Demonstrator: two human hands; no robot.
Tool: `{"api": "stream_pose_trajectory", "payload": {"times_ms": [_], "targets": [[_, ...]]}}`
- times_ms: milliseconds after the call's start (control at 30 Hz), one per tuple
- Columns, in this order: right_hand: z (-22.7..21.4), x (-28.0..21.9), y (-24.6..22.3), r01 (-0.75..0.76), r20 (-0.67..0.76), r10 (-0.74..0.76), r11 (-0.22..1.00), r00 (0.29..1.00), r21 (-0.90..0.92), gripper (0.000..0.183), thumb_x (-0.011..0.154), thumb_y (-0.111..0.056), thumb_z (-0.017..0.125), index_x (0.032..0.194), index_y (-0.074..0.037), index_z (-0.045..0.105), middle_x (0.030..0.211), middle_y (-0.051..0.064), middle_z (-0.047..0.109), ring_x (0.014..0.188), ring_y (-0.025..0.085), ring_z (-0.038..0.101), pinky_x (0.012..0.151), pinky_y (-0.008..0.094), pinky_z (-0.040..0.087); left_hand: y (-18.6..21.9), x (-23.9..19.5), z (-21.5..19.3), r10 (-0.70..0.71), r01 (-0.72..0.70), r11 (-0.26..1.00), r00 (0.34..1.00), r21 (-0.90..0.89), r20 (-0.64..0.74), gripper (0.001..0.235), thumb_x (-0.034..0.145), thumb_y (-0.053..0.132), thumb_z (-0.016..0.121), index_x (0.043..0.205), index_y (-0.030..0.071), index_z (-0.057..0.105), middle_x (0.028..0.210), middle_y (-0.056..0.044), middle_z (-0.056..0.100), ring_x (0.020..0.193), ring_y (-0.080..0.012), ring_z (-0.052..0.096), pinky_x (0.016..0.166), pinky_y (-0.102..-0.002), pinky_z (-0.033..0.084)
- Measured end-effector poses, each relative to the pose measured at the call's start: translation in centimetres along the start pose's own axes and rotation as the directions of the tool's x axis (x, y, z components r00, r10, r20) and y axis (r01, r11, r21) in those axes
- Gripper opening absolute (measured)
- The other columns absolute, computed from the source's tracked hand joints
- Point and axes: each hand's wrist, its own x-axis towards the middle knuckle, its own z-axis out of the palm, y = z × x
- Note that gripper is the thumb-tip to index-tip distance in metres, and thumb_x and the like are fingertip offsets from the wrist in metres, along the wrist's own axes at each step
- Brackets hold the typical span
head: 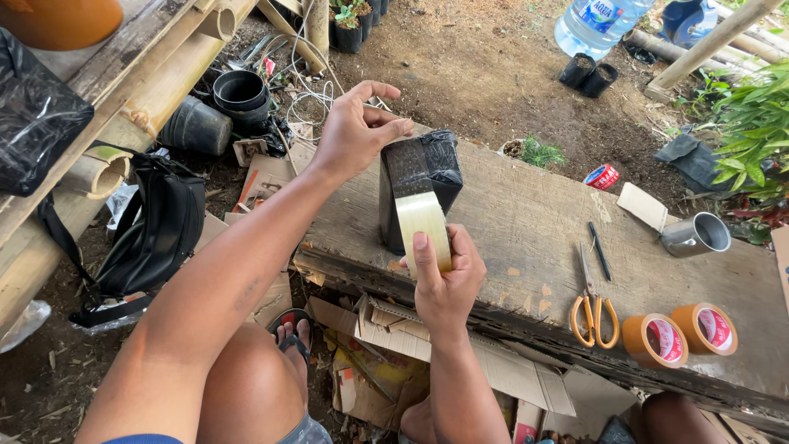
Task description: The person wraps a small black rectangular package with clear packing tape on a wooden workbench. They repeatedly apply tape strips, rotate the package to cover all sides, and smooth the tape down by hand.
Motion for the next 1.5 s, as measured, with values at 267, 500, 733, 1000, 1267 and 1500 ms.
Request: {"api": "stream_pose_trajectory", "payload": {"times_ms": [267,500,733,1000,1267,1500], "targets": [[0.0,-0.4,1.6,0.006,-0.033,-0.006,1.0,0.999,-0.004,0.029,0.101,-0.027,0.067,0.095,0.0,0.061,0.082,0.007,0.067,0.064,0.011,0.07,0.054,0.025,0.059,-0.6,0.5,0.2,-0.191,0.192,0.98,0.981,-0.061,0.025,0.053,0.084,0.013,0.08,0.131,0.004,0.057,0.091,-0.008,0.08,0.082,-0.0097,0.076,0.073,-0.02,0.057],[0.3,-1.1,2.9,0.033,-0.098,-0.027,0.998,0.995,0.056,0.026,0.099,-0.024,0.067,0.091,0.0,0.059,0.074,0.006,0.066,0.059,0.01,0.067,0.052,0.024,0.054,-3.5,0.7,1.9,-0.589,0.665,0.682,0.746,-0.305,0.31,0.041,0.096,0.03,0.059,0.129,0.01,0.07,0.1,-0.004,0.068,0.084,-0.0115,0.06,0.077,-0.029,0.051],[-0.7,-1.0,2.6,-0.003,-0.109,0.011,0.997,0.994,0.074,0.03,0.102,-0.027,0.066,0.088,-0.001,0.059,0.072,0.003,0.063,0.057,0.008,0.062,0.05,0.023,0.051,-0.9,-4.7,0.0,0.699,-0.702,0.619,0.697,0.352,0.162,0.056,0.094,-0.001,0.043,0.15,0.003,0.045,0.147,-0.021,0.056,0.146,-0.0338,0.052,0.132,-0.047,0.036],[-0.6,-1.7,3.7,-0.076,-0.119,0.099,0.98,0.988,0.182,0.03,0.104,-0.024,0.062,0.084,-0.002,0.061,0.071,0.002,0.062,0.054,0.006,0.058,0.048,0.022,0.049,1.2,-6.0,-0.3,0.488,-0.874,0.268,0.486,0.406,0.725,0.083,0.082,0.011,0.066,0.159,0.024,0.039,0.166,-0.01,0.039,0.154,-0.0305,0.036,0.128,-0.049,0.033],[-1.8,-0.2,11.5,-0.187,-0.182,0.224,0.962,0.958,0.197,0.049,0.105,-0.05,0.036,0.109,-0.005,0.057,0.109,0.014,0.062,0.1,0.018,0.062,0.083,0.039,0.052,-1.6,-6.1,-4.1,0.489,-0.837,0.202,0.536,0.508,0.689,0.081,0.091,0.024,0.069,0.162,0.034,0.032,0.165,-0.031,0.023,0.153,-0.0462,0.029,0.123,-0.054,0.031],[-0.3,4.4,18.6,-0.526,-0.023,0.525,0.851,0.851,-0.003,0.053,0.105,-0.048,0.033,0.119,-0.009,0.066,0.11,0.008,0.067,0.103,0.02,0.062,0.09,0.039,0.051,-4.0,-5.9,-8.9,0.414,-0.642,0.41,0.764,0.648,0.495,0.098,0.086,0.014,0.071,0.167,0.034,0.02,0.172,-0.024,0.01,0.157,-0.0481,0.025,0.121,-0.057,0.043]]}}
